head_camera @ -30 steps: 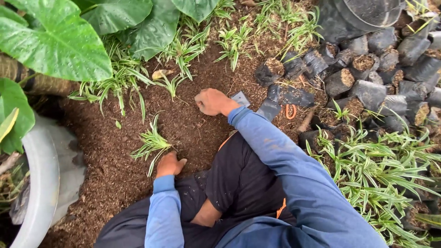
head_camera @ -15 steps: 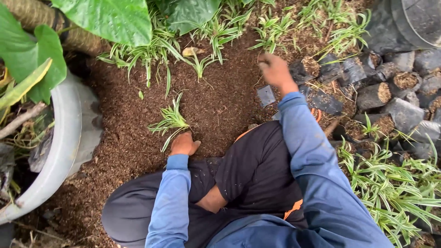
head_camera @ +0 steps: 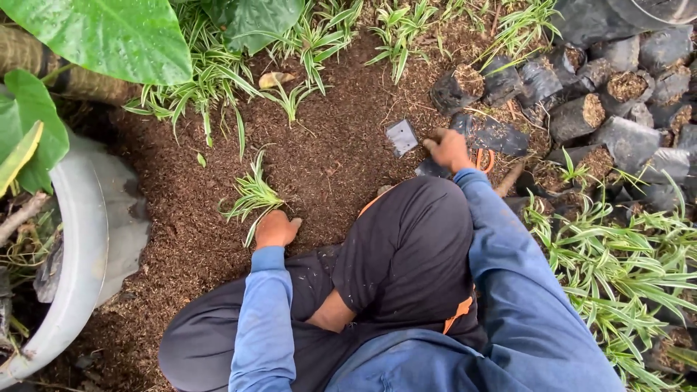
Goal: Planting small spider plants into black plastic nursery bags filled with soil.
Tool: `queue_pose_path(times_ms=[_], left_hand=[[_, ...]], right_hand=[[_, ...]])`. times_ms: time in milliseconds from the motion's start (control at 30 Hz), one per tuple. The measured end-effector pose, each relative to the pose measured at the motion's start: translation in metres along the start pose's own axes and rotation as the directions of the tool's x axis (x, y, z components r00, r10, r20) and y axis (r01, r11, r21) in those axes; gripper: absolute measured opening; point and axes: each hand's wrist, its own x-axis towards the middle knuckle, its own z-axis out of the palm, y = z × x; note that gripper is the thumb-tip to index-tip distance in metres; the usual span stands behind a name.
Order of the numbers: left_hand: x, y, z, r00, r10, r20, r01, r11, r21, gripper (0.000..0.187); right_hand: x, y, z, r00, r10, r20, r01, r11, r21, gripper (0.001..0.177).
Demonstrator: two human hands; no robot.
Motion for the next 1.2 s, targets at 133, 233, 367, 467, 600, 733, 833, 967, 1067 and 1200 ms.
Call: queue_pose_path(times_ms=[133,233,367,467,600,733,833,967,1067,1200], left_hand=[[0.006,-0.007,0.012,0.998,0.057,-0.036,-0.058,0.998,-0.028,0.047],[0.012,-0.020,0.018,0.994,0.078,-0.078,-0.081,0.996,-0.040,0.044],[0.026,-0.024,0.018,0.988,0.101,-0.120,-0.099,0.995,0.018,0.052],[0.018,-0.018,0.013,0.951,0.146,-0.272,-0.169,0.984,-0.061,0.056],[-0.046,0.027,-0.017,0.896,0.207,-0.392,-0.415,0.703,-0.577,0.036],[-0.038,0.022,-0.010,0.851,0.272,-0.449,-0.502,0.172,-0.848,0.038],[-0.027,0.007,-0.011,0.876,0.239,-0.420,-0.437,0.022,-0.899,0.034],[-0.017,-0.006,-0.007,0.869,0.259,-0.422,-0.436,-0.003,-0.900,0.050],[-0.018,0.003,-0.012,0.899,0.232,-0.372,-0.423,0.238,-0.874,0.054],[-0.008,0.003,0.000,0.899,0.094,-0.429,-0.439,0.206,-0.875,0.026]], right_hand=[[-0.024,-0.061,-0.014,0.995,-0.093,0.025,0.096,0.986,-0.136,0.055],[0.006,-0.035,0.010,0.983,-0.172,0.061,0.178,0.830,-0.528,0.030],[0.038,-0.079,-0.011,0.997,-0.049,0.058,0.057,0.988,-0.140,0.028],[0.000,-0.170,-0.063,0.972,-0.225,0.064,0.221,0.973,0.070,0.030],[-0.069,-0.274,-0.097,0.771,-0.547,0.327,0.526,0.836,0.156,0.030],[-0.093,-0.315,-0.062,0.521,-0.709,0.475,0.641,0.692,0.331,0.029],[-0.098,-0.318,-0.020,0.513,-0.676,0.529,0.619,0.719,0.317,0.023],[-0.091,-0.296,0.011,0.484,-0.661,0.574,0.603,0.727,0.328,0.031],[-0.084,-0.296,0.009,0.492,-0.654,0.574,0.595,0.734,0.327,0.036],[-0.082,-0.303,0.015,0.538,-0.655,0.531,0.646,0.725,0.239,0.025]])
